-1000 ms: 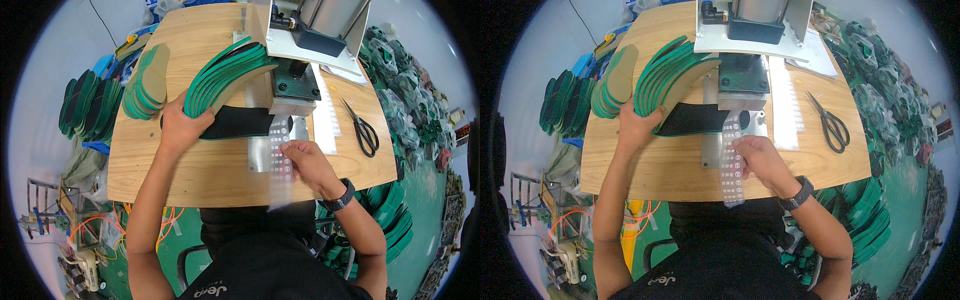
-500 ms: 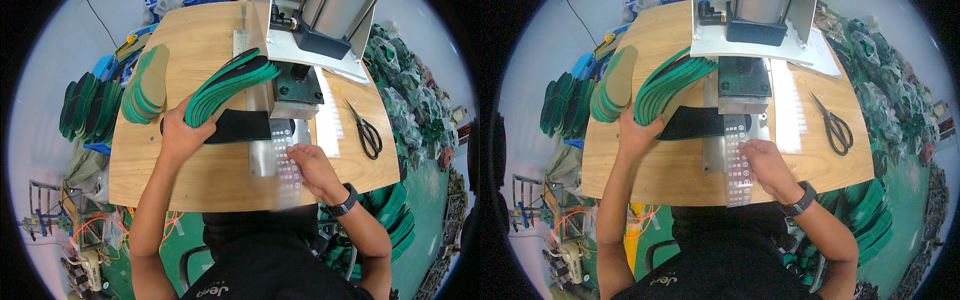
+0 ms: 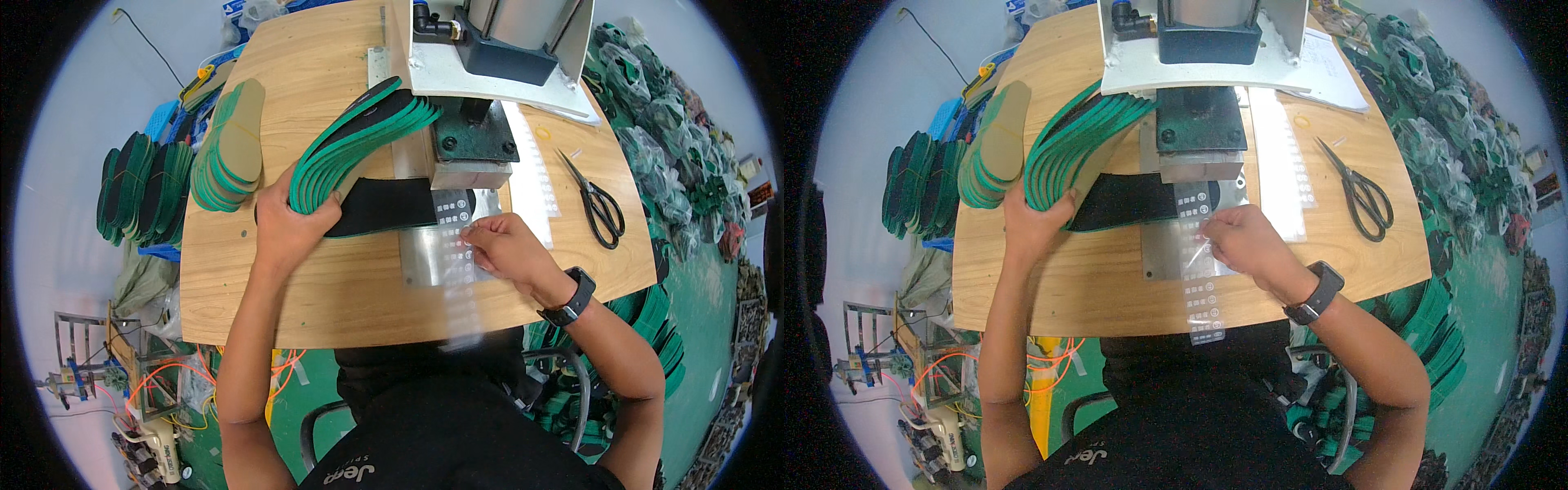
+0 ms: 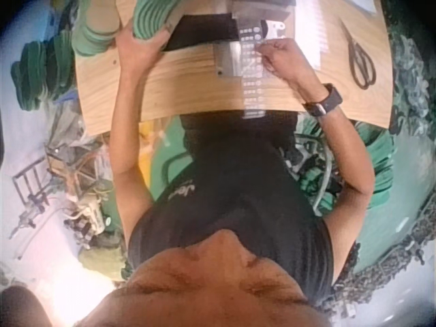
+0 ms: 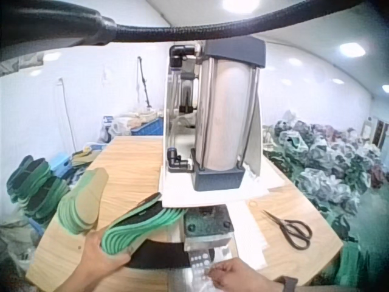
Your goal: The person applies stickers to the heel area of shoe insoles and cuts a plastic strip using scissors.
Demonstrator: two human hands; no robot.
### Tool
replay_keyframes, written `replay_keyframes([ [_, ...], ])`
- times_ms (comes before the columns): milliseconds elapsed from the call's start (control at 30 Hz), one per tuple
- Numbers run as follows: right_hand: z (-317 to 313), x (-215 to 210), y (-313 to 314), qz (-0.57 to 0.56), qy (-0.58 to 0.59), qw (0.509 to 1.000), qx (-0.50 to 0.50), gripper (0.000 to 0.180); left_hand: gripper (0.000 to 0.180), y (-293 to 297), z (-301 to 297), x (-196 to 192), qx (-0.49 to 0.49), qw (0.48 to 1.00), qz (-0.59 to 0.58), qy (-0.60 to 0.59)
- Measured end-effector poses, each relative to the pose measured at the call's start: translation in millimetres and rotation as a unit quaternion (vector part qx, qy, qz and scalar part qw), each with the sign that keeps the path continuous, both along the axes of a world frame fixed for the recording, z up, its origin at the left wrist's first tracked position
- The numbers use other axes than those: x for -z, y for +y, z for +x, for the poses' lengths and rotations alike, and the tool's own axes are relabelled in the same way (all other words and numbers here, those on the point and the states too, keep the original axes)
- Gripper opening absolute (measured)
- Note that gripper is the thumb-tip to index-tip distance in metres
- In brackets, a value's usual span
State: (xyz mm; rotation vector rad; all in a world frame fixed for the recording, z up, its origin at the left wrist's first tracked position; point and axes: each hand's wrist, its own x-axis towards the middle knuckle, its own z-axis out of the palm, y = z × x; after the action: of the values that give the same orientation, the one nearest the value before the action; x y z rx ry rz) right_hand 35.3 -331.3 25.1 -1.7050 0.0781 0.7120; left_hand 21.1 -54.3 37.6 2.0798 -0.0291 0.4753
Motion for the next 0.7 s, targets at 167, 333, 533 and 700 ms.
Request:
replay_keyframes([
  [167, 1, -10, -1, -0.035, 0.036, 0.999, -0.008, 0.024, 0.034, -2, 0, -1, 0.005, 1.0, -0.014, 0.01],
  [333, 0, -6, 1, -0.067, -0.034, 0.997, -0.016, 0.027, 0.035, -1, -1, -1, -0.01, 1.0, 0.002, 0.013],
  [533, 2, -3, -1, -0.012, 0.012, 1.0, -0.016, 0.028, 0.034, -2, 0, 0, -0.012, 1.0, -0.001, 0.02],
  [700, 6, -6, -3, -0.037, 0.013, 0.999, -0.036, 0.033, 0.033, -1, 1, -1, -0.006, 1.0, 0.012, 0.022],
])
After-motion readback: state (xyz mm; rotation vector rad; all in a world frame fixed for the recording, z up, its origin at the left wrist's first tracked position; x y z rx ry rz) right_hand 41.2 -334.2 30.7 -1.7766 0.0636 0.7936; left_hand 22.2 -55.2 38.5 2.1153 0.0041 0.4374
